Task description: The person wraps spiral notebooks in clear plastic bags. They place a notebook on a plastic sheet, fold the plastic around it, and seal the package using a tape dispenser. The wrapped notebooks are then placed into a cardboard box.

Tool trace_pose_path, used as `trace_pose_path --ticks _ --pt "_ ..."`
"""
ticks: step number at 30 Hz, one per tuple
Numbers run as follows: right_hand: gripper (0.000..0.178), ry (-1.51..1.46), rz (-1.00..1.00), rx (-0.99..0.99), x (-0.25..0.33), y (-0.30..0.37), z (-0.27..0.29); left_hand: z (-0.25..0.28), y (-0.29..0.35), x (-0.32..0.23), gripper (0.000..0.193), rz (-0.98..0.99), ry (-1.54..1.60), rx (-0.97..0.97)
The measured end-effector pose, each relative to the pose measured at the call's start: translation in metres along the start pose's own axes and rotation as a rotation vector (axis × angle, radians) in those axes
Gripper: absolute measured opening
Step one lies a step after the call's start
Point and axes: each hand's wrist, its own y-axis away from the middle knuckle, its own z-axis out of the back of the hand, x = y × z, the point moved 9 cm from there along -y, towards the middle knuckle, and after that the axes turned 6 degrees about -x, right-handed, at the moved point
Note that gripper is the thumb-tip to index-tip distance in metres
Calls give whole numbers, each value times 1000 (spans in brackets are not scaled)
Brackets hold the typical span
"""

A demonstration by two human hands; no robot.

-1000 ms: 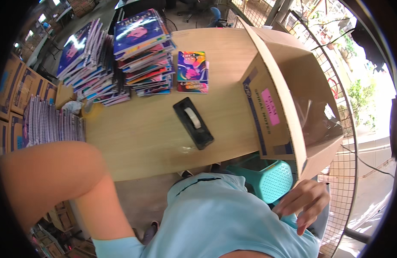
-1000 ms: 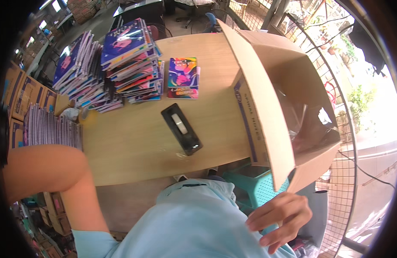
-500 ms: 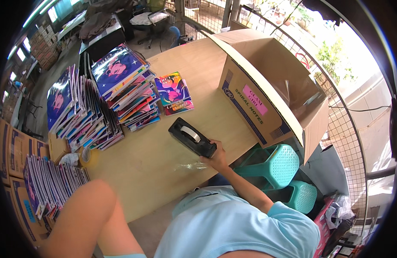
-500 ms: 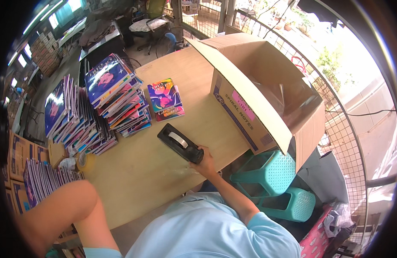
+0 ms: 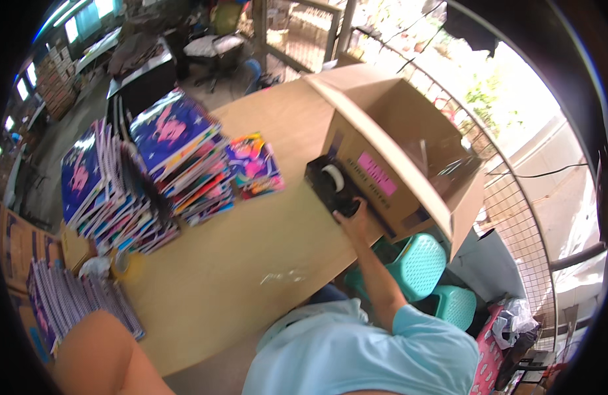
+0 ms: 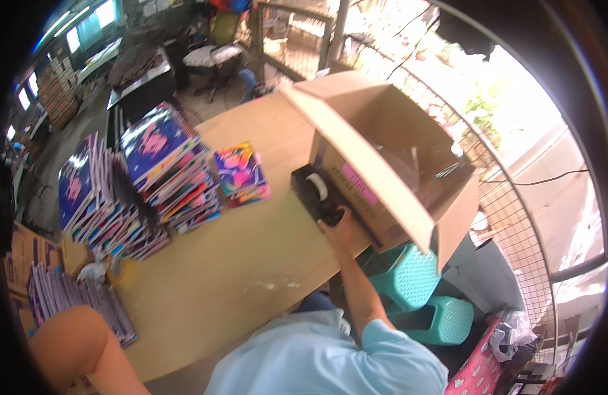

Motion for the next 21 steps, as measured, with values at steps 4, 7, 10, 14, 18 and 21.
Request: trace_pose_path --ticks 4,7,10,14,18,21 --pt "85 261 227 -78 -1 -7 19 -18 5 -15 86 -1 31 -45" --pt "75 190 367 518 65 39 36 -8 7 -60 87 -51 48 -197" --pt "57 50 502 1520 182 93 162 -19 22 -133 87 -114 329 -434" --pt "20 -774 831 814 275 -33 338 -54 32 -252 88 -156 924 -528" --pt "32 49 762 451 243 -172 330 -133 27 -351 88 -122 1228 -305" --pt "34 488 902 762 175 -239 240 -140 32 -376 90 -168 987 -220"
